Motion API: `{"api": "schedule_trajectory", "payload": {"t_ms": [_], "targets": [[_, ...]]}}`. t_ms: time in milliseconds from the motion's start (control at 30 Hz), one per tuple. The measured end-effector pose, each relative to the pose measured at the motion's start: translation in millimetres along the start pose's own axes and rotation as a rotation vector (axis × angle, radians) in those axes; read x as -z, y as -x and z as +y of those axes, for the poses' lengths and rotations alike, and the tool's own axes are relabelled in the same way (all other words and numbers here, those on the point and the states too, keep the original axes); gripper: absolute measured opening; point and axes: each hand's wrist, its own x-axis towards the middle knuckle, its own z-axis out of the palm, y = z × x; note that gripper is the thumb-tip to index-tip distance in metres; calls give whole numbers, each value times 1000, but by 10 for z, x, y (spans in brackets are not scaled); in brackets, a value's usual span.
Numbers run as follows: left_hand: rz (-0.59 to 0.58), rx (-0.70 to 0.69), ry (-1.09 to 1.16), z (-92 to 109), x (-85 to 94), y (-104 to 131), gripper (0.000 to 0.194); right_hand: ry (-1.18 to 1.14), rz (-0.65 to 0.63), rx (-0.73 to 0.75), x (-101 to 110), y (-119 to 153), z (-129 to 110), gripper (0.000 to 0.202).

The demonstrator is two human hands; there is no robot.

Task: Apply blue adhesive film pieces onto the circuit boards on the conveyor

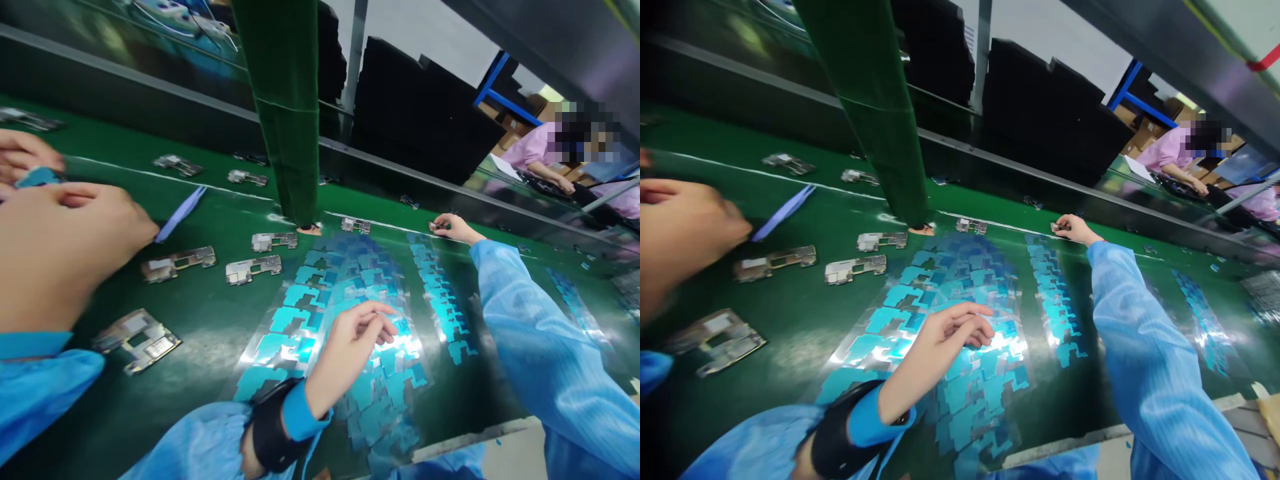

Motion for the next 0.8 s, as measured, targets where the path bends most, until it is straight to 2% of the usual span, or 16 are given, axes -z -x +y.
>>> {"api": "schedule_trajectory", "payload": {"t_ms": [100, 200, 267, 333, 367, 400, 467, 500, 567, 667, 800], "targets": [[32, -16, 7, 24, 33, -36, 15, -58, 35, 14, 87, -4, -92, 23], [97, -16, 20, 52, 83, -70, 18, -106, 89, 16, 190, 22, -301, 25], [157, -43, 11, 57, 108, -87, 26, -140, 121, 8, 179, 84, -556, 26], [202, -92, -19, 47, 117, -96, 40, -180, 101, 30, 82, 202, -926, 21], [208, -115, -35, 38, 116, -98, 46, -207, 58, 68, 10, 281, -1145, 20], [199, -132, -51, 27, 112, -98, 49, -236, -40, 183, -71, 370, -1372, 19], [166, -141, -66, 6, 103, -97, 44, -262, -251, 427, -232, 550, -1796, 17], [154, -141, -69, -2, 100, -98, 38, -258, -298, 494, -298, 630, -1966, 14], [158, -137, -73, -12, 97, -103, 26, -231, -292, 536, -383, 755, -2181, 12], [180, -162, -56, -8, 99, -111, 18, -206, -223, 449, -379, 897, -2218, 18], [280, -184, 19, 26, 105, -101, 13, -172, -131, 287, -322, 1228, -2021, 39]]}}
